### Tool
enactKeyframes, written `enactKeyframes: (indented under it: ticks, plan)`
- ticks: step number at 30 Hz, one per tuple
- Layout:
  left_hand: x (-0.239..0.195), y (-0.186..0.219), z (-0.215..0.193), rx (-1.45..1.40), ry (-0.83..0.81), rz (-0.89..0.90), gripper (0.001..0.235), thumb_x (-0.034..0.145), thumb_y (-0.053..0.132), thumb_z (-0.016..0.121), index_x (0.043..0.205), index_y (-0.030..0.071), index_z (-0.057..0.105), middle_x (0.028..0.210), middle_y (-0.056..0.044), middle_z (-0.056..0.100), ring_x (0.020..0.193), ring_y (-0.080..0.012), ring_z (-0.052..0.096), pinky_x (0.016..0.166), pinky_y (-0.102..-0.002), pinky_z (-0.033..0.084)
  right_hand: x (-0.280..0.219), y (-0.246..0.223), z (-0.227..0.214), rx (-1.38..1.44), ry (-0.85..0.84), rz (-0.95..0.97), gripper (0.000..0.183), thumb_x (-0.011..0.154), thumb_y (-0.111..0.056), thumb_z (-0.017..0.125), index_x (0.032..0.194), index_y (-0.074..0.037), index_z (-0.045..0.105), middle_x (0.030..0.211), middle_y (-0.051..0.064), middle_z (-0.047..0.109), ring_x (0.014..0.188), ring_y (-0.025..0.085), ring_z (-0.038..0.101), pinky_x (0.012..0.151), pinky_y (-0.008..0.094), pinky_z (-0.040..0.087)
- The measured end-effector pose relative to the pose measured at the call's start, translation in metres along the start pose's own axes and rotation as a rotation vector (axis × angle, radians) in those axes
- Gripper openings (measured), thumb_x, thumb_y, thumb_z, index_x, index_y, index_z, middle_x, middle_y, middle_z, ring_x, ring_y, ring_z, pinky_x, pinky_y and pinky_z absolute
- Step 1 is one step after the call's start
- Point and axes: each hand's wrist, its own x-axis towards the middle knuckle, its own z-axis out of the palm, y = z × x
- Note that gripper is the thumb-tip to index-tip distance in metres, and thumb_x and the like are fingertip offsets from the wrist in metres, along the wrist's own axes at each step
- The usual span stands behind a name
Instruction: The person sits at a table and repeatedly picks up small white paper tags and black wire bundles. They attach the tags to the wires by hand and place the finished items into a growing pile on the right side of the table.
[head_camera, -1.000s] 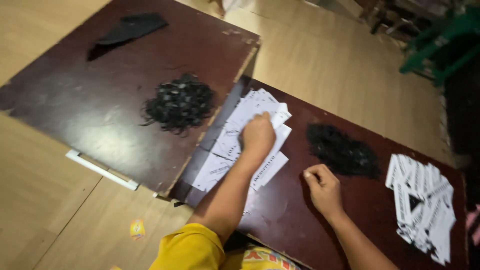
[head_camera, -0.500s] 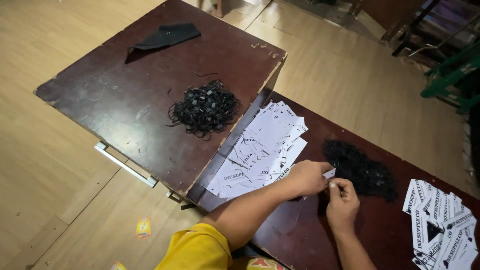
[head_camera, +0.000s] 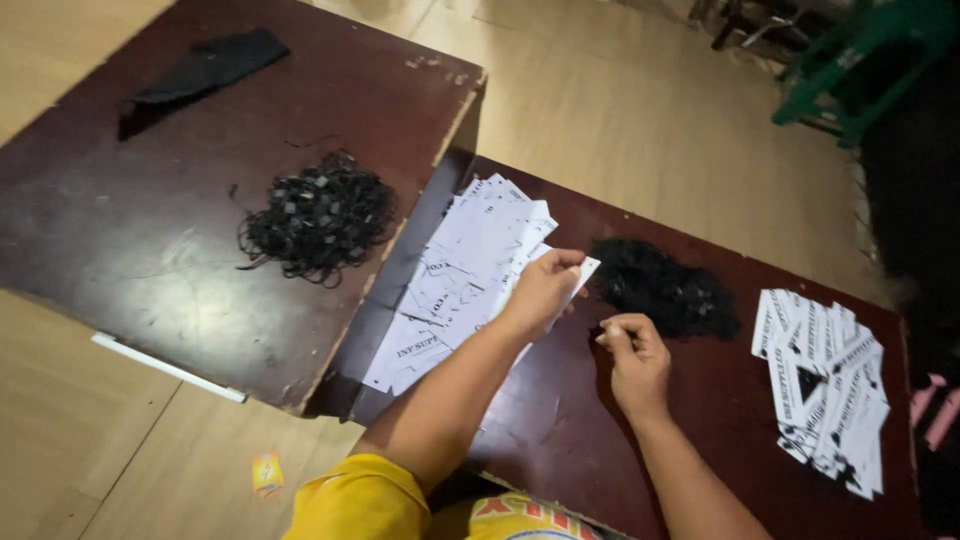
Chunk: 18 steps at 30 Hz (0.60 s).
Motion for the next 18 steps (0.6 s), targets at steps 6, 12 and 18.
enactKeyframes:
  ticks: [6,12,18]
  plan:
    - [0.003,-0.003,0.001,0.108,-0.112,0.125,0.049,0.088,0.034,0.075,0.131,0.01,0.069,0.094,-0.013,0.075,0.084,-0.022,0.07,0.074,-0.036,0.056,0.001,-0.008,-0.002,-0.005,-0.007,-0.014,0.011,0.099,0.001,0.063,0.09,-0.004,0.067,0.09,0.01,0.073,0.073,0.019,0.069,0.068,0.032,0.058]
    - [-0.017,0.014,0.004,0.09,-0.26,0.037,0.034,0.101,0.018,0.051,0.125,-0.003,0.064,0.078,-0.016,0.075,0.065,-0.0218,0.075,0.055,-0.03,0.061,0.0,-0.008,-0.003,-0.025,0.007,-0.014,0.013,0.099,-0.002,0.065,0.087,-0.005,0.067,0.09,0.011,0.074,0.071,0.019,0.068,0.067,0.032,0.057]
    - [-0.003,-0.001,0.005,-0.106,-0.197,-0.003,0.034,0.095,0.006,0.054,0.127,-0.006,0.061,0.091,-0.025,0.073,0.069,-0.0284,0.075,0.056,-0.035,0.063,0.001,-0.013,-0.001,0.001,0.009,-0.036,0.011,0.099,0.002,0.062,0.091,-0.004,0.068,0.087,0.011,0.073,0.071,0.018,0.068,0.067,0.032,0.058]
